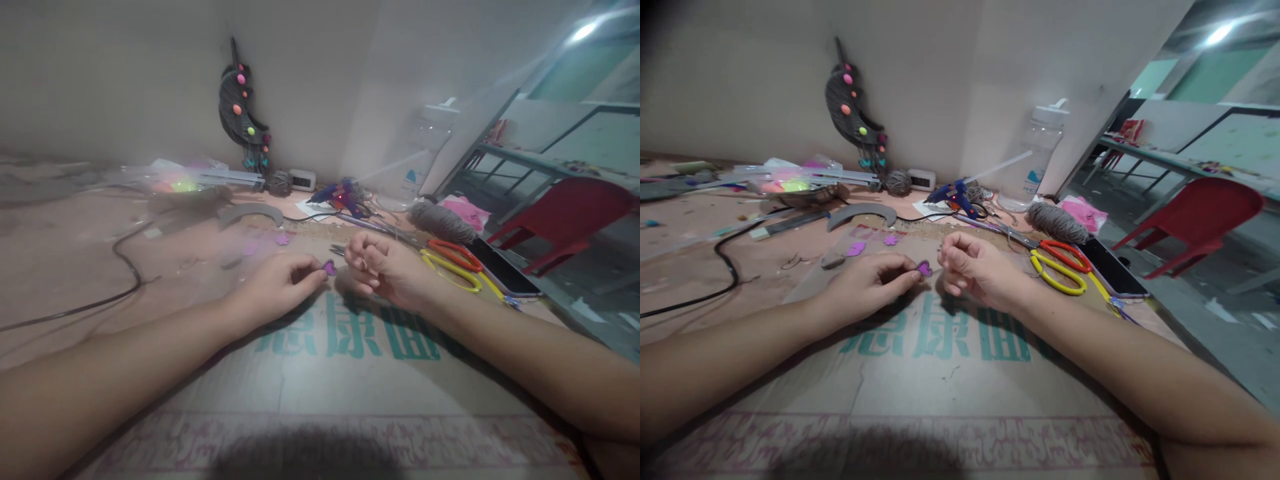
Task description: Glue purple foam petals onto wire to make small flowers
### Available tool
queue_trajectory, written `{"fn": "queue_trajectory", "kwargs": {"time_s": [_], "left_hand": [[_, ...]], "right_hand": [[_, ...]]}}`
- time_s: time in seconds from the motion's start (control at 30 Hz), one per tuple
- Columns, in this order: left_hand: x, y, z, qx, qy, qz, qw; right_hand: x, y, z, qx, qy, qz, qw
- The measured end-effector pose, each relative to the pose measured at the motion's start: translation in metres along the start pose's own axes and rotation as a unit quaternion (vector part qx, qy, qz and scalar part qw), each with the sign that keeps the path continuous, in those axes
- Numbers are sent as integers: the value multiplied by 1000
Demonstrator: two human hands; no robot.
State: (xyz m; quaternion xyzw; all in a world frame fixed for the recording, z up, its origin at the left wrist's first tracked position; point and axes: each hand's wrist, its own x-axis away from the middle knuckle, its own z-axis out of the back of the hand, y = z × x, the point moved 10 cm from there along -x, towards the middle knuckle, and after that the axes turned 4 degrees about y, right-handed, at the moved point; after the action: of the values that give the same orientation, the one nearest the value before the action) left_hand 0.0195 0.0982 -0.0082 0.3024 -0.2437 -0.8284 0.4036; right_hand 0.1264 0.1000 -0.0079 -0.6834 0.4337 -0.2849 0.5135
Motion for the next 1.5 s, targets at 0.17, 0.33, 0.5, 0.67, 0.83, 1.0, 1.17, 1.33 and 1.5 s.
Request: {"fn": "queue_trajectory", "kwargs": {"time_s": [0.17, 0.33, 0.5, 0.67, 0.83, 1.0, 1.17, 1.33, 1.5], "left_hand": [[2, 3, 9, 28, 33, 12, 999], [3, 10, 14, 41, 52, -14, 998], [3, 11, 8, 7, 33, -24, 999], [6, 16, 14, -11, 73, -66, 995], [18, 32, 39, -50, 209, -160, 964], [24, 39, 41, -87, 231, -196, 949], [28, 46, 42, -92, 249, -235, 935], [29, 47, 42, -92, 251, -237, 934], [29, 50, 40, -101, 243, -240, 934]], "right_hand": [[0, 6, 4, 149, 2, 14, 989], [1, 13, -1, 256, 22, 22, 966], [0, 12, -2, 308, 34, 40, 950], [-2, 13, -2, 296, 14, 32, 954], [-3, 16, -1, 230, 16, 12, 973], [-4, 16, -4, 220, 9, 13, 975], [-4, 18, -7, 223, 5, 12, 975], [-3, 19, -8, 210, 4, 21, 977], [-3, 18, -9, 223, 9, 28, 974]]}}
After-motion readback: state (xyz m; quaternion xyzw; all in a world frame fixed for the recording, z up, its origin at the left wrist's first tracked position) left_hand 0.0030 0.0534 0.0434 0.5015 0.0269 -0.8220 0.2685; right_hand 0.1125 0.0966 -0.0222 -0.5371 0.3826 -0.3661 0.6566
